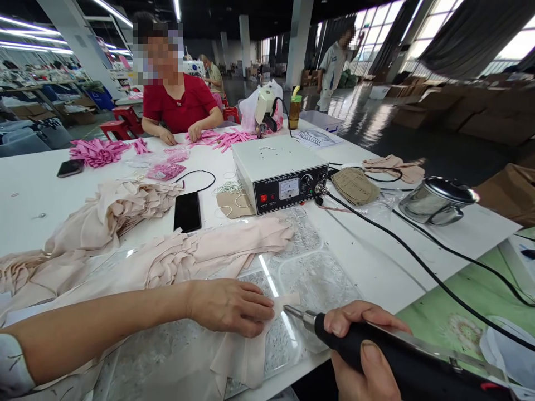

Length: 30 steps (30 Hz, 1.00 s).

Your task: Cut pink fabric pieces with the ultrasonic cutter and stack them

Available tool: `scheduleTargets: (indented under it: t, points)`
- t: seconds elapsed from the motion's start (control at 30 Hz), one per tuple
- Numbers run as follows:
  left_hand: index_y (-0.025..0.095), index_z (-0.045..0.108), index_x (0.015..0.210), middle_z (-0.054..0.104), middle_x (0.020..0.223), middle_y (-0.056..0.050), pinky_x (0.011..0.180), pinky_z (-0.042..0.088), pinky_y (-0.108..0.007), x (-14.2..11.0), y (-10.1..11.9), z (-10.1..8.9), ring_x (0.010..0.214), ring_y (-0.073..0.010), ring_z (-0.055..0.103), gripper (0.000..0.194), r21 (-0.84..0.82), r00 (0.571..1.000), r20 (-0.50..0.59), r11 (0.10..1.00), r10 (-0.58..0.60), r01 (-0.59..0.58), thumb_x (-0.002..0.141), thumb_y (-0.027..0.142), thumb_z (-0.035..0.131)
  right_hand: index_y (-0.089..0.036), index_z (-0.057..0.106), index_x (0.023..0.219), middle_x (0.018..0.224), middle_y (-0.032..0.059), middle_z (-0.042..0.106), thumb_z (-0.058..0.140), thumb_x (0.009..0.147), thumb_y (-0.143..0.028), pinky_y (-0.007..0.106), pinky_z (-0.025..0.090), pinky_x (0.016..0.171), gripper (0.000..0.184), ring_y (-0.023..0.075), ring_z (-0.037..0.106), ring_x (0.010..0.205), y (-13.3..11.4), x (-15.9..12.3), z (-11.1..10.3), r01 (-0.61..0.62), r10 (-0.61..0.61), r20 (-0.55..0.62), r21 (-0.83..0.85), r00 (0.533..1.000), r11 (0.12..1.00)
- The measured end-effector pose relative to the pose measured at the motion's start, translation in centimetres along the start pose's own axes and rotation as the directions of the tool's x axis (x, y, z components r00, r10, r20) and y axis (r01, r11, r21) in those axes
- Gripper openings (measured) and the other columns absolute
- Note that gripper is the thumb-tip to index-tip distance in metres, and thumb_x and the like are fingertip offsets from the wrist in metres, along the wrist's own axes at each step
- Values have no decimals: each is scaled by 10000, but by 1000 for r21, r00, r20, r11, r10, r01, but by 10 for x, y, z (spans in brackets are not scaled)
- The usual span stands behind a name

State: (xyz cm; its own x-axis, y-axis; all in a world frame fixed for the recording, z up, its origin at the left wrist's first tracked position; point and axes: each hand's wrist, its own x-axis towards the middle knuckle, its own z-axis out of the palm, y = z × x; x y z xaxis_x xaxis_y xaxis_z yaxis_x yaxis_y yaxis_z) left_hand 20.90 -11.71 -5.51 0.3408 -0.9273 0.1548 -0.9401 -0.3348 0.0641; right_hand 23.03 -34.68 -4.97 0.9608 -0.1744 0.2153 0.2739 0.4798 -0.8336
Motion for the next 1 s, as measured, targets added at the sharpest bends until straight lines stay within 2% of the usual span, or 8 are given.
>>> scheduleTargets:
  t: [0.2,0.47,0.67,0.83,1.0]
  points:
    - [115,675,893,648,1157,-105,993,447,-297,-1,-1,2,1165,-214,562,214,-24,999,-51,1000,8,-9,964,116,472,-208,577,802,690,-18,520,621,709,-251,322,484,462,111,119,498,512,9,6,-9,47,-47,109,-2,993,999]
    - [117,671,972,637,1191,-94,1023,425,-290,-4,0,5,1194,-204,543,212,-19,999,-52,1000,-10,9,976,132,460,-206,564,831,698,-15,527,613,740,-241,306,488,467,109,118,503,529,10,5,-7,87,-86,128,2,988,996]
    - [127,669,992,642,1188,-96,991,445,-292,-3,1,3,1180,-201,554,228,-8,999,-41,1000,-21,21,987,145,442,-211,557,837,706,-18,519,615,740,-261,301,491,479,124,114,495,531,10,4,-7,68,-67,127,-1,990,998]
    - [164,671,979,639,1196,-88,990,445,-287,-4,1,3,1183,-190,555,201,-15,998,-54,1000,-28,28,978,154,470,-209,555,827,718,-18,502,612,725,-267,283,480,486,130,106,485,542,2,-2,-3,-22,20,70,26,997,999]
    - [158,673,1017,622,1231,-81,1007,431,-295,-4,0,4,1200,-203,539,249,-19,1000,8,1000,-25,25,988,151,426,-209,557,844,713,-15,492,618,732,-289,270,472,472,150,106,476,545,-4,-9,-4,-46,41,135,33,990,998]
